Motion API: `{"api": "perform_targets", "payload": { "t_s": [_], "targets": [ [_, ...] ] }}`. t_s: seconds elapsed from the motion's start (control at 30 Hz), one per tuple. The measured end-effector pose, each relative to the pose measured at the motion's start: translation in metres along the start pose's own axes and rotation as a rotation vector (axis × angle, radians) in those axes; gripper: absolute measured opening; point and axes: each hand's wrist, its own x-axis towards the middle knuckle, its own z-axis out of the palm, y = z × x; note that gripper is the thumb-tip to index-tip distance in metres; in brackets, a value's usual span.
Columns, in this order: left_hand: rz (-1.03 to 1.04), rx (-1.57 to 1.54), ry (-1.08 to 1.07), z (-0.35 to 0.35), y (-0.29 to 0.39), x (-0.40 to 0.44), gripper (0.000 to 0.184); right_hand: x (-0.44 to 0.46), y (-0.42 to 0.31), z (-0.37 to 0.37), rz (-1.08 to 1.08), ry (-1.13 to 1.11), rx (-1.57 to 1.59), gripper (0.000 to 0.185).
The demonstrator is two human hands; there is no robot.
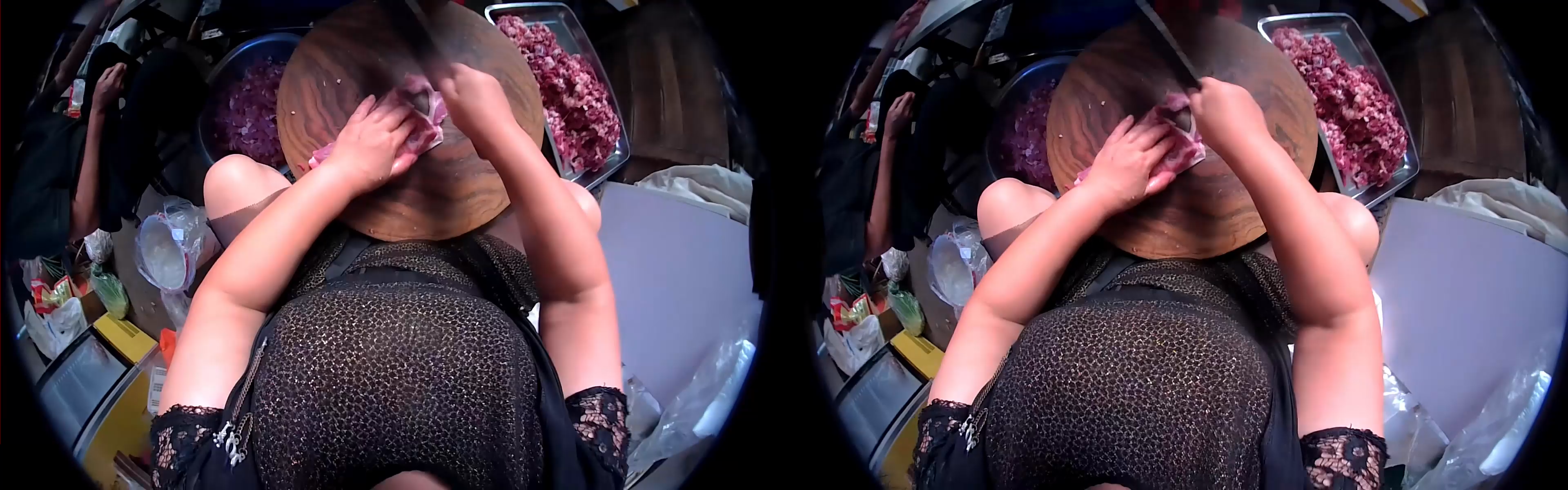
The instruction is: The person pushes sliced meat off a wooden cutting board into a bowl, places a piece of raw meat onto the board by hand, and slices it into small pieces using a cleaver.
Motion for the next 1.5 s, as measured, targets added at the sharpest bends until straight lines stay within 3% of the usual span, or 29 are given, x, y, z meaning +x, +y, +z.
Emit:
{"api": "perform_targets", "payload": {
  "t_s": [0.03, 0.1, 0.23, 0.37, 0.43, 0.5, 0.57, 0.7, 0.77, 0.83, 0.9, 0.97, 1.03, 1.1, 1.17, 1.2, 1.23, 1.3, 1.5],
  "targets": [
    [0.031, 0.174, -0.001, -0.004, 0.006, -0.004, 0.044, -0.015, -0.003, -0.013, 0.030, 0.075, 0.016, 0.030],
    [-0.009, 0.185, -0.065, -0.003, 0.010, -0.012, 0.049, -0.045, 0.003, -0.041, 0.020, -0.014, -0.044, 0.030],
    [-0.072, 0.032, -0.135, 0.001, 0.002, -0.015, 0.051, -0.117, 0.009, -0.055, 0.136, -0.184, -0.059, 0.027],
    [-0.114, -0.035, -0.118, 0.008, -0.003, -0.015, 0.050, -0.143, 0.014, -0.034, 0.071, -0.200, -0.222, 0.022],
    [-0.115, -0.046, -0.139, 0.010, -0.005, -0.013, 0.051, -0.133, 0.020, -0.018, -0.021, -0.186, -0.231, 0.018],
    [0.043, -0.048, -0.111, 0.013, -0.011, -0.012, 0.050, -0.116, 0.016, -0.012, -0.027, -0.192, -0.231, 0.014],
    [0.009, -0.063, -0.092, 0.012, -0.008, -0.010, 0.047, -0.087, 0.006, -0.004, -0.017, -0.279, -0.356, 0.012],
    [-0.015, -0.123, -0.007, 0.018, -0.008, -0.007, 0.042, -0.006, -0.031, 0.028, -0.199, -0.268, -0.262, 0.013],
    [-0.027, -0.178, -0.053, 0.008, -0.008, -0.008, 0.042, 0.012, -0.072, -0.001, 0.025, -0.551, -0.251, 0.010],
    [-0.037, -0.091, -0.030, 0.005, -0.008, -0.013, 0.045, 0.005, -0.046, 0.006, -0.040, -0.555, -0.211, 0.016],
    [-0.063, -0.049, -0.056, 0.006, -0.007, -0.016, 0.050, -0.029, -0.016, 0.001, -0.154, -0.310, -0.295, 0.021],
    [-0.088, 0.000, -0.103, 0.005, -0.005, -0.015, 0.048, -0.057, 0.007, -0.021, 0.044, -0.367, -0.303, 0.022],
    [-0.065, -0.008, -0.077, 0.006, -0.004, -0.013, 0.047, -0.090, 0.021, -0.029, 0.102, -0.279, -0.365, 0.023],
    [-0.046, -0.017, -0.065, 0.009, -0.004, -0.013, 0.046, -0.116, 0.022, -0.033, 0.140, -0.219, -0.265, 0.028],
    [-0.002, -0.049, -0.029, 0.013, -0.008, -0.013, 0.048, -0.139, 0.010, -0.035, 0.018, -0.151, -0.223, 0.025],
    [-0.117, -0.169, -0.201, 0.003, -0.002, -0.006, 0.048, -0.144, 0.003, -0.035, 0.007, -0.178, -0.254, 0.023],
    [-0.113, -0.170, -0.206, 0.003, -0.001, -0.007, 0.048, -0.145, -0.005, -0.036, -0.001, -0.203, -0.284, 0.021],
    [0.085, 0.068, -0.079, 0.003, 0.000, -0.006, 0.049, -0.141, -0.003, -0.027, -0.029, -0.203, -0.325, 0.015],
    [0.076, -0.001, -0.083, 0.006, -0.003, -0.004, 0.047, -0.123, -0.011, -0.026, -0.051, -0.320, -0.368, 0.007]
  ]
}}
